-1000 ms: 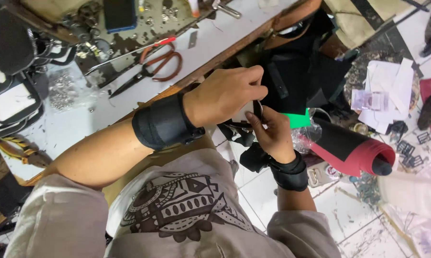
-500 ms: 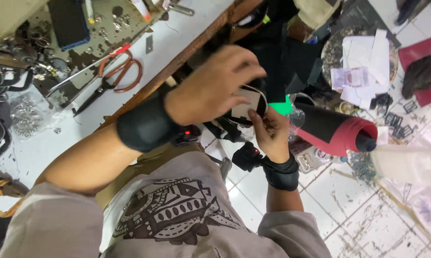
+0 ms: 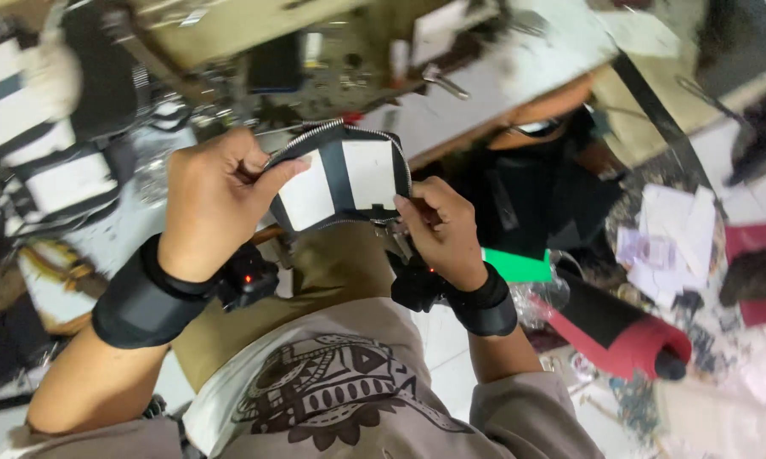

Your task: The person attaches zipper sliders to small zippered pouches at a workbench. They hold each pouch, thread the zipper slider onto the zipper tape by hand, work the slider along the teeth, and set the finished pouch aside before picking up the next one.

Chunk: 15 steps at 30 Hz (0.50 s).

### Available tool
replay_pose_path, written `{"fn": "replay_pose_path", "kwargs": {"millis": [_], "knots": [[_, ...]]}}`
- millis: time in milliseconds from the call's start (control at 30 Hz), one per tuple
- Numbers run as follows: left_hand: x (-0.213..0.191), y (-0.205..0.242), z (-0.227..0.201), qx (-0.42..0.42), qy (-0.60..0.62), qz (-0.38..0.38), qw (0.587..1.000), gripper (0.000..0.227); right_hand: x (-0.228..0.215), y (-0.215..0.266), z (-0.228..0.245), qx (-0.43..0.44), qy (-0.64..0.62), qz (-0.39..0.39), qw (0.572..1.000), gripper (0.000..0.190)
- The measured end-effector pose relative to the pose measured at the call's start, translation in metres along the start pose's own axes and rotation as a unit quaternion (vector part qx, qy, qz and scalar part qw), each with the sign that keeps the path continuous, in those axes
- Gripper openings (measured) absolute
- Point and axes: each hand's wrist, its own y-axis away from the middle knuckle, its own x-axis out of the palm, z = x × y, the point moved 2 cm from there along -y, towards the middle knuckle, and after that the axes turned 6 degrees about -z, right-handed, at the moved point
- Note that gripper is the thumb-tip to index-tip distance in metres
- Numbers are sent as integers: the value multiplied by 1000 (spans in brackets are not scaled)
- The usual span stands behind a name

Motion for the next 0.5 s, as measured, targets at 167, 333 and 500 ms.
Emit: {"fn": "replay_pose_path", "kwargs": {"millis": [167, 333, 500], "knots": [[-45, 32, 47, 5, -195, -98, 976, 47, 81, -19, 34, -127, 131, 15, 983, 8], [-89, 60, 63, -136, 59, -192, 970, 42, 141, -13, 29, -175, 153, 21, 972, 16], [-121, 93, 68, -186, 368, -118, 903, 63, 195, 8, 45, -115, 51, 86, 988, 16]]}}
